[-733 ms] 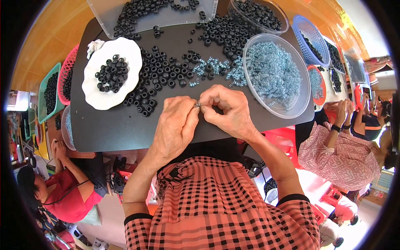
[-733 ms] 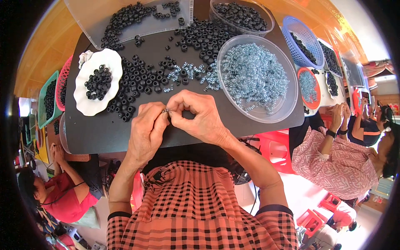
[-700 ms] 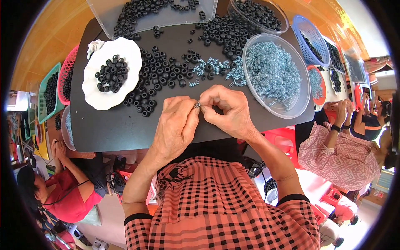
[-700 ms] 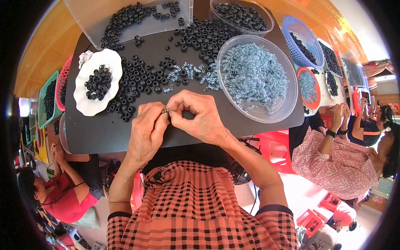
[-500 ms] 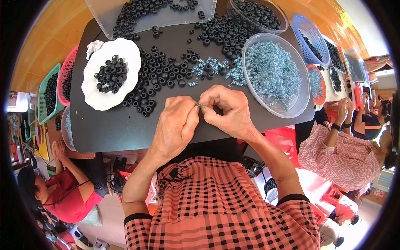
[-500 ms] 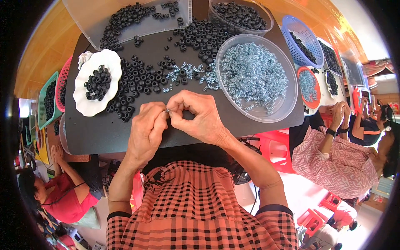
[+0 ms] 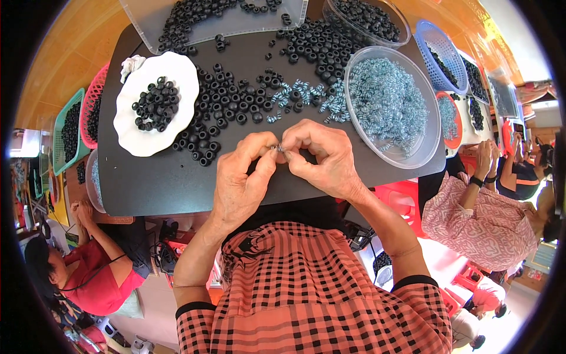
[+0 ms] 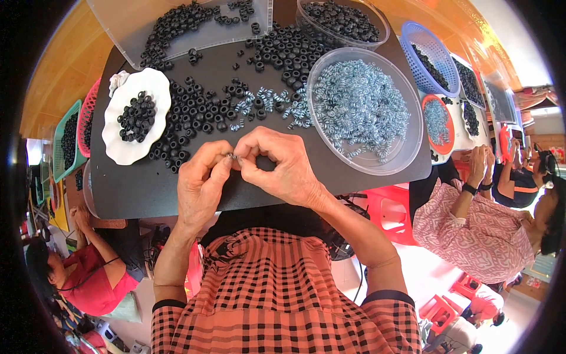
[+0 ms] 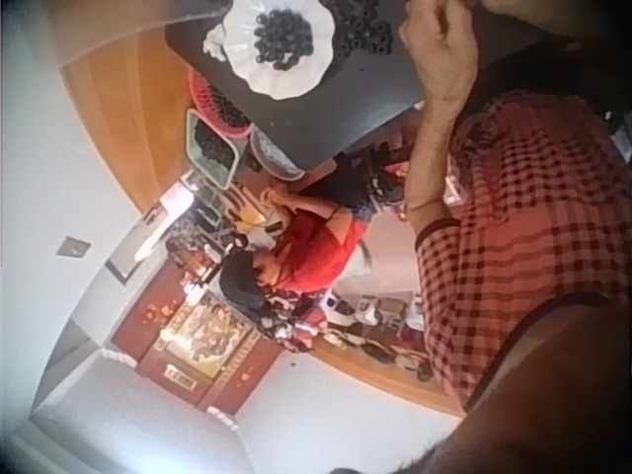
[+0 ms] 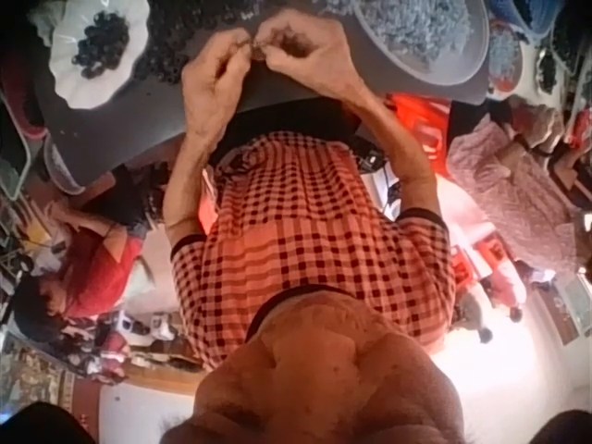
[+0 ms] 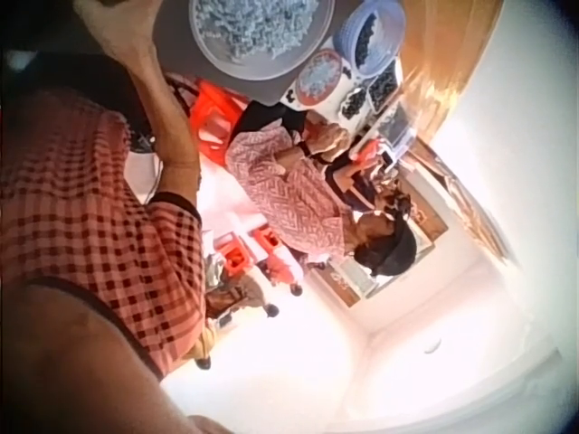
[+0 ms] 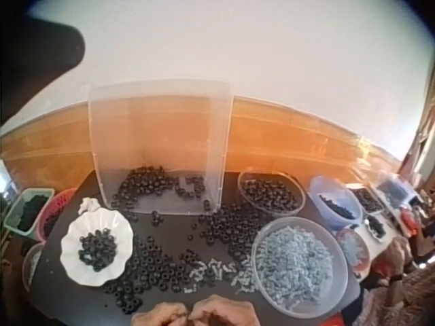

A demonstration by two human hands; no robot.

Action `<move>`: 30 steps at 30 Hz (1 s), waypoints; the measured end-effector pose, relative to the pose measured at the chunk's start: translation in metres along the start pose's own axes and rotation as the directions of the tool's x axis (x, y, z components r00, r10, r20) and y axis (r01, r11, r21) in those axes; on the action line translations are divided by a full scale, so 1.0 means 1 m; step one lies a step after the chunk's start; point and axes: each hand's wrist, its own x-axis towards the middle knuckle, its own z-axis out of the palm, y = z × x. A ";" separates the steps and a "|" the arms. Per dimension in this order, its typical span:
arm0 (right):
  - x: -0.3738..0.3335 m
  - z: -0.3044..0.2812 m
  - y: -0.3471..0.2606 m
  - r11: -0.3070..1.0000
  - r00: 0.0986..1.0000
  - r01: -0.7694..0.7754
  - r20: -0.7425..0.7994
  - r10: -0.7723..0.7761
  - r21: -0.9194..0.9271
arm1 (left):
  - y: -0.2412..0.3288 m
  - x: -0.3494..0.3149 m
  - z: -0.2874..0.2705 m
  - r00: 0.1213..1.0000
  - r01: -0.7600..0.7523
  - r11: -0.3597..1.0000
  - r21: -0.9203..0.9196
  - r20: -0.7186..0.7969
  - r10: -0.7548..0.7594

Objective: The person assembles components by inserting small coiled pieces into black plastic beads by hand.

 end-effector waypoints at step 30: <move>-0.002 -0.003 -0.005 0.997 0.996 -0.081 -0.025 0.081 0.005 | -0.003 0.008 0.010 0.911 -0.349 0.866 0.358 -0.086 0.403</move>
